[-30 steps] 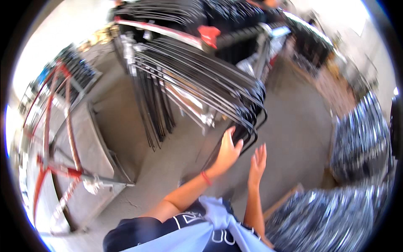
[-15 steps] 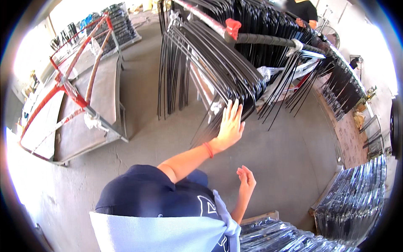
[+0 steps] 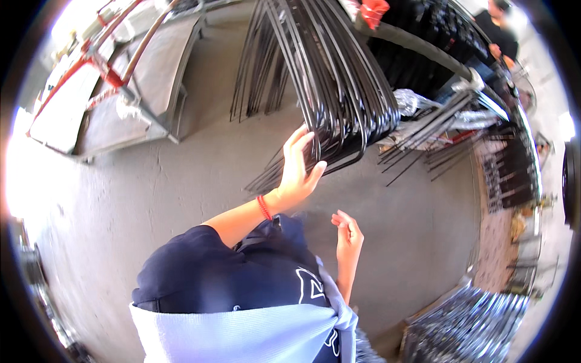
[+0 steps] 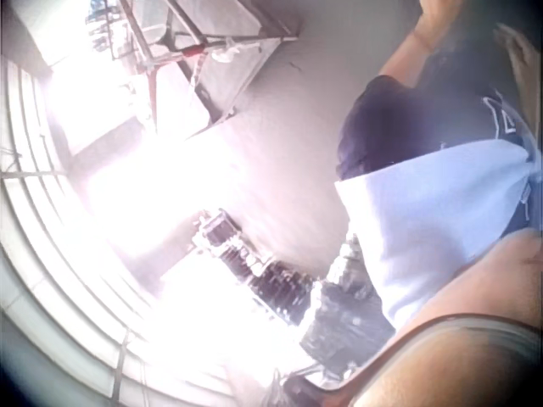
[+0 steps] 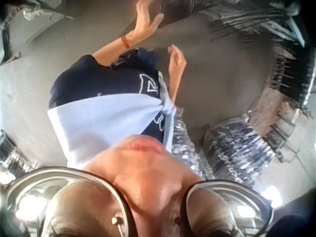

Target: The person picks up black metal frames from a large stack on a rack, inspects them, and places them back. The person handles the frames one by one, occasionally adjusting their position before returning them to the pile.

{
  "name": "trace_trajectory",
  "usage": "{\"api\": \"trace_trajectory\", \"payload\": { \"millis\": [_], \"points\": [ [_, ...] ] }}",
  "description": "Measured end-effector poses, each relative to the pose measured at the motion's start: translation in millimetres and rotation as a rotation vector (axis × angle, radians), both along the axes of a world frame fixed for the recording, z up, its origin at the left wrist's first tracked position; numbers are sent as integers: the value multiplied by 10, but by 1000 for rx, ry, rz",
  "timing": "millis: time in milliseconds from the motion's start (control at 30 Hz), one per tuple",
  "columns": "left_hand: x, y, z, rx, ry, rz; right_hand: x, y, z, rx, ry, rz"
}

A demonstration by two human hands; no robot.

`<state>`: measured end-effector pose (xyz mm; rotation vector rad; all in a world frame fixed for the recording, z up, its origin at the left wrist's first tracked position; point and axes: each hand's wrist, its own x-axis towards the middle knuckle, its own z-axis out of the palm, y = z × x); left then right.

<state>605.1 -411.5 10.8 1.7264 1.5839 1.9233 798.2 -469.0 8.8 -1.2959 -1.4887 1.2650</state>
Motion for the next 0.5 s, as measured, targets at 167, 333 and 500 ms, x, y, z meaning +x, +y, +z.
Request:
{"api": "trace_trajectory", "payload": {
  "millis": [167,333,500],
  "points": [
    [184,-122,-276,-158,-400,-6,232,570,128,-27,-119,326],
    [333,1,-65,-162,-575,-2,171,958,418,4,-133,557],
    [377,22,-13,-135,-941,-127,207,1297,516,17,-215,832]
  ]
}}
